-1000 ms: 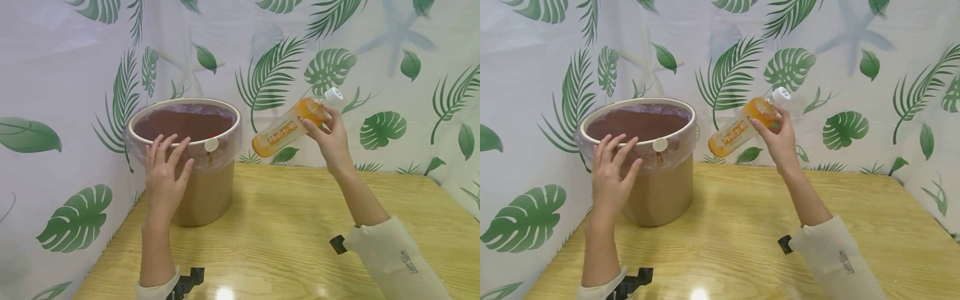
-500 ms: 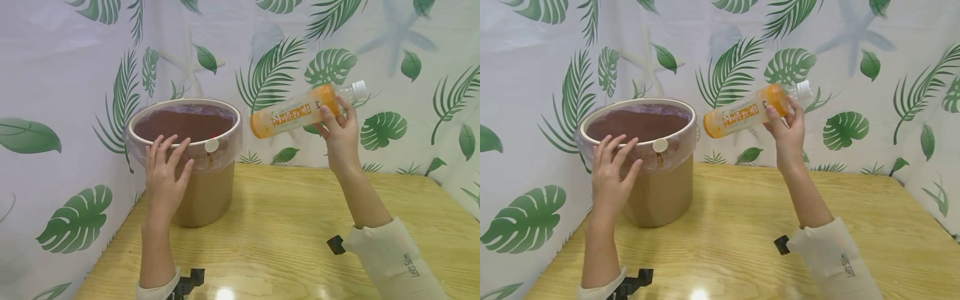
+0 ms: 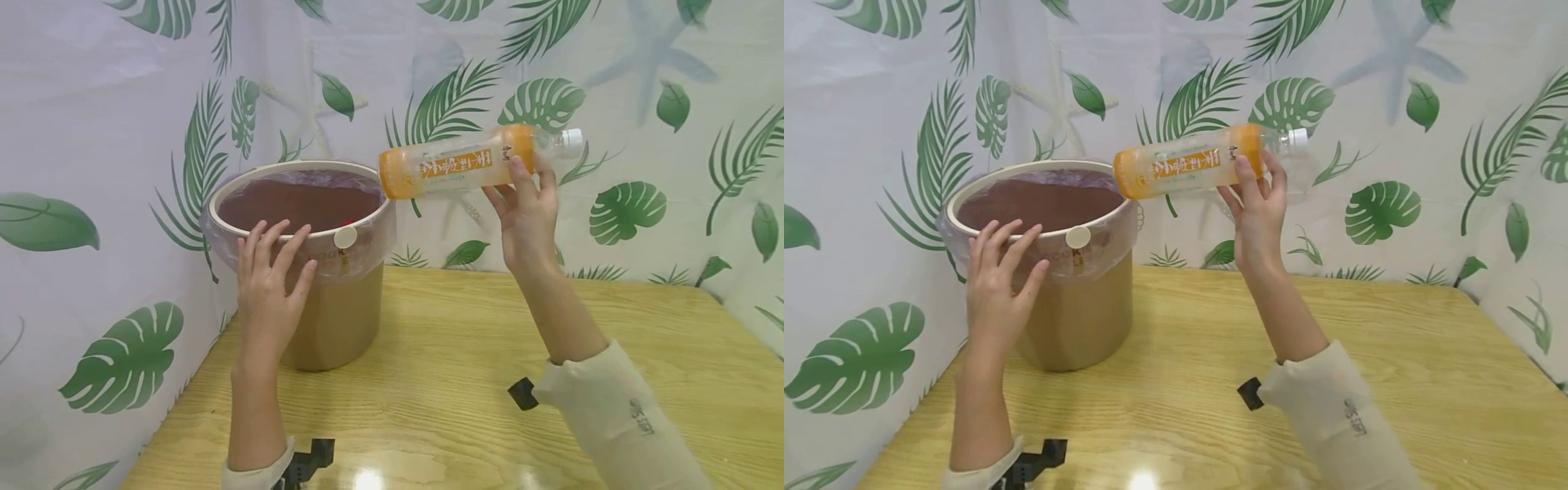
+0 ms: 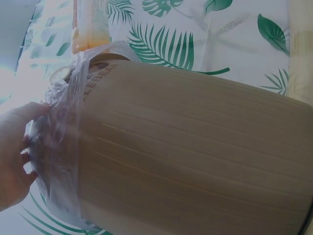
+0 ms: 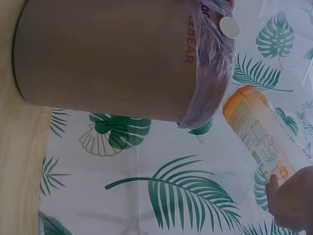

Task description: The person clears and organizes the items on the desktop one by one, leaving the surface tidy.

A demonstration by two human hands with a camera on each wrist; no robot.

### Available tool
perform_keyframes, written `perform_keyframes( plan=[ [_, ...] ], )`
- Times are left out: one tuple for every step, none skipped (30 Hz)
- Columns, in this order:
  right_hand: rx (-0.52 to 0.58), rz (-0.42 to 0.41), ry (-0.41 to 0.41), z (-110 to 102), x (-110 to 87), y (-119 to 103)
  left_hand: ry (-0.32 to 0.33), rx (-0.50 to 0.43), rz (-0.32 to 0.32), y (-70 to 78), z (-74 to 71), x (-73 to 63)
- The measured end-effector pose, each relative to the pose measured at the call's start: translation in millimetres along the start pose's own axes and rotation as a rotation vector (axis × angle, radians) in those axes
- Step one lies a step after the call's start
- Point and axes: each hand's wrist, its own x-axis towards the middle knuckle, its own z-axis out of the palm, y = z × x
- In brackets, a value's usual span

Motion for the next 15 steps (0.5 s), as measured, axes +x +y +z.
perform_keyframes(
  plan=[
    [-0.001, 0.006, 0.003, 1.8, 0.1, 2.2, 0.0, 0.0, -0.001, -0.1, -0.1, -0.2],
    [-0.006, 0.01, 0.004, 3.3, 0.2, 4.4, 0.0, 0.0, -0.001, -0.2, -0.2, -0.4],
    [-0.01, 0.014, 0.004, 4.5, 0.2, 6.5, -0.001, 0.0, -0.002, -0.2, -0.3, -0.5],
    [-0.018, 0.018, 0.004, 5.7, 0.3, 8.7, -0.001, 0.0, -0.003, -0.3, -0.3, -0.7],
    [-0.022, 0.023, 0.005, 6.7, 0.2, 10.6, -0.003, 0.001, -0.004, -0.4, -0.5, -0.9],
    [-0.027, 0.028, 0.006, 7.5, 0.1, 12.3, -0.005, 0.001, -0.004, -0.4, -0.6, -1.0],
    [-0.035, 0.034, 0.009, 8.4, -0.2, 13.9, -0.007, 0.002, -0.003, -0.4, -0.7, -1.0],
    [-0.043, 0.038, 0.009, 9.2, -0.3, 15.5, -0.009, 0.002, -0.002, -0.4, -0.8, -1.0],
    [-0.051, 0.041, 0.009, 10.1, -0.4, 17.1, -0.011, 0.002, -0.002, -0.4, -0.8, -1.0],
    [-0.058, 0.044, 0.01, 10.9, -0.5, 18.7, -0.013, 0.002, -0.002, -0.4, -0.9, -1.0],
    [-0.062, 0.046, 0.012, 11.9, -0.5, 20.3, -0.013, 0.002, -0.001, -0.4, -1.0, -1.0],
    [-0.069, 0.047, 0.011, 12.9, -0.4, 22.0, -0.014, 0.002, -0.001, -0.4, -1.1, -0.9],
    [-0.077, 0.047, 0.009, 13.8, -0.2, 23.7, -0.014, 0.001, -0.001, -0.4, -1.1, -0.7],
    [-0.083, 0.046, 0.007, 14.8, 0.0, 25.4, -0.015, 0.001, -0.001, -0.4, -1.2, -0.6],
    [-0.09, 0.046, 0.007, 16.0, 0.3, 27.0, -0.015, 0.001, -0.001, -0.4, -1.2, -0.5]
  ],
)
